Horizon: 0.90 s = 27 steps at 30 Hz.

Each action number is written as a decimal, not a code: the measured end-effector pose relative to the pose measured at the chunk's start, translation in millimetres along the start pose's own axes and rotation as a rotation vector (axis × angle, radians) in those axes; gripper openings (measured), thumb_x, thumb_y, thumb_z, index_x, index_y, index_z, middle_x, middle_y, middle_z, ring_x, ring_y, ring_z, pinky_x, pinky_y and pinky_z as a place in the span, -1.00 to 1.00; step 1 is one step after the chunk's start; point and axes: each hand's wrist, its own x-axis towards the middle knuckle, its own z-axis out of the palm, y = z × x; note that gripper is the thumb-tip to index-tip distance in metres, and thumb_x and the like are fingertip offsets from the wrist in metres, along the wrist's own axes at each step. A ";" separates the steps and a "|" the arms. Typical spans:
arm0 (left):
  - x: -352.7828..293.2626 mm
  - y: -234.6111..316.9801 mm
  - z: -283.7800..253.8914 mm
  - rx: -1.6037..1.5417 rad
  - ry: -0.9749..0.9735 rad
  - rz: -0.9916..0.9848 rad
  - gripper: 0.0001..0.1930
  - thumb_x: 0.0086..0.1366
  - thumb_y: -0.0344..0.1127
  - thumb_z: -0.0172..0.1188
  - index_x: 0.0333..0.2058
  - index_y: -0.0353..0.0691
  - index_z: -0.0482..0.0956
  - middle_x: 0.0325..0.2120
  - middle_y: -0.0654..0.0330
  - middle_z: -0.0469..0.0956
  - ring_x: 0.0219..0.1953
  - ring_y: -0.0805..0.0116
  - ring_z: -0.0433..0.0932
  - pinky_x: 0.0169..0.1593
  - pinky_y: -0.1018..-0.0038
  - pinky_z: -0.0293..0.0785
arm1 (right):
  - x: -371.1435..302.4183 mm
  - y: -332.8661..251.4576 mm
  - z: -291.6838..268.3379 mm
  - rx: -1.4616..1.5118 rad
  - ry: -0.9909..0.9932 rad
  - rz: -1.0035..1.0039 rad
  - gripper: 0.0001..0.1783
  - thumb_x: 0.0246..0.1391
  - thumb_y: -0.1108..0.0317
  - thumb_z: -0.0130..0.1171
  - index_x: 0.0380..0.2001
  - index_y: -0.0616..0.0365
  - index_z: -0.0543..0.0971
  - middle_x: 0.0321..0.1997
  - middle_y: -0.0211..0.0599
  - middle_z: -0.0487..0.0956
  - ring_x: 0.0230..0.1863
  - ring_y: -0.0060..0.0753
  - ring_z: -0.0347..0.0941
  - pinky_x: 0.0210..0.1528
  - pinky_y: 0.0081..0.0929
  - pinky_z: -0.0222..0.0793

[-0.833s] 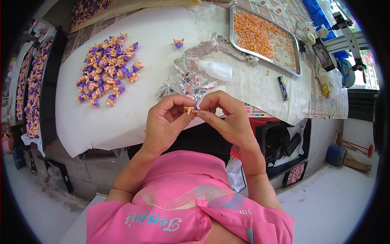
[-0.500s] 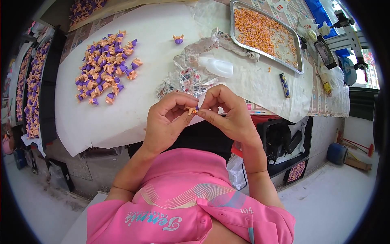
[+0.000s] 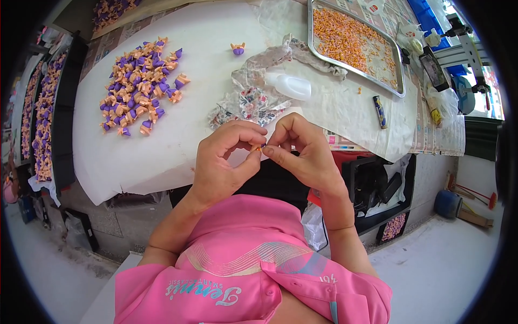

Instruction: Assembling toy parts by applying glue from a bottle and joining small plastic components.

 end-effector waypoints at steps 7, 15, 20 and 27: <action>-1.6 -3.5 0.2 -0.051 0.003 0.010 -0.78 0.05 -0.69 0.14 -0.29 -0.36 0.55 -0.18 0.09 0.52 -0.15 0.44 0.54 -0.04 0.54 0.49 | -3.2 -0.8 3.5 -0.040 0.046 -0.030 -0.76 -0.03 0.56 0.31 -0.40 0.19 0.41 -0.43 -0.52 0.45 -0.47 -0.79 0.26 -0.44 -0.76 0.19; -2.6 -1.0 -4.7 -0.155 0.010 -0.074 -0.81 0.03 -0.69 0.16 -0.33 -0.39 0.56 -0.19 0.08 0.53 -0.15 0.45 0.53 -0.01 0.52 0.49 | -5.8 -10.7 4.2 -0.208 0.078 -0.026 -0.74 -0.05 0.49 0.37 -0.39 0.18 0.44 -0.43 -0.52 0.47 -0.46 -0.78 0.28 -0.45 -0.76 0.20; 1.1 -0.3 -6.2 -0.256 -0.015 -0.082 -0.80 0.07 -0.68 0.15 -0.29 -0.38 0.54 -0.18 0.08 0.51 -0.14 0.47 0.52 0.01 0.50 0.48 | -3.1 1.2 -1.7 -0.065 0.043 -0.061 -0.75 -0.02 0.42 0.37 -0.34 0.22 0.48 -0.39 -0.49 0.49 -0.41 -0.73 0.34 -0.37 -0.72 0.26; 4.2 0.7 -5.3 -0.321 -0.044 -0.076 -0.79 0.10 -0.67 0.14 -0.25 -0.36 0.52 -0.17 0.11 0.49 -0.15 0.49 0.50 0.02 0.49 0.47 | -3.4 3.2 -3.3 -0.097 0.038 -0.116 -0.79 0.03 0.44 0.31 -0.28 0.27 0.53 -0.30 -0.42 0.51 -0.30 -0.65 0.40 -0.23 -0.65 0.33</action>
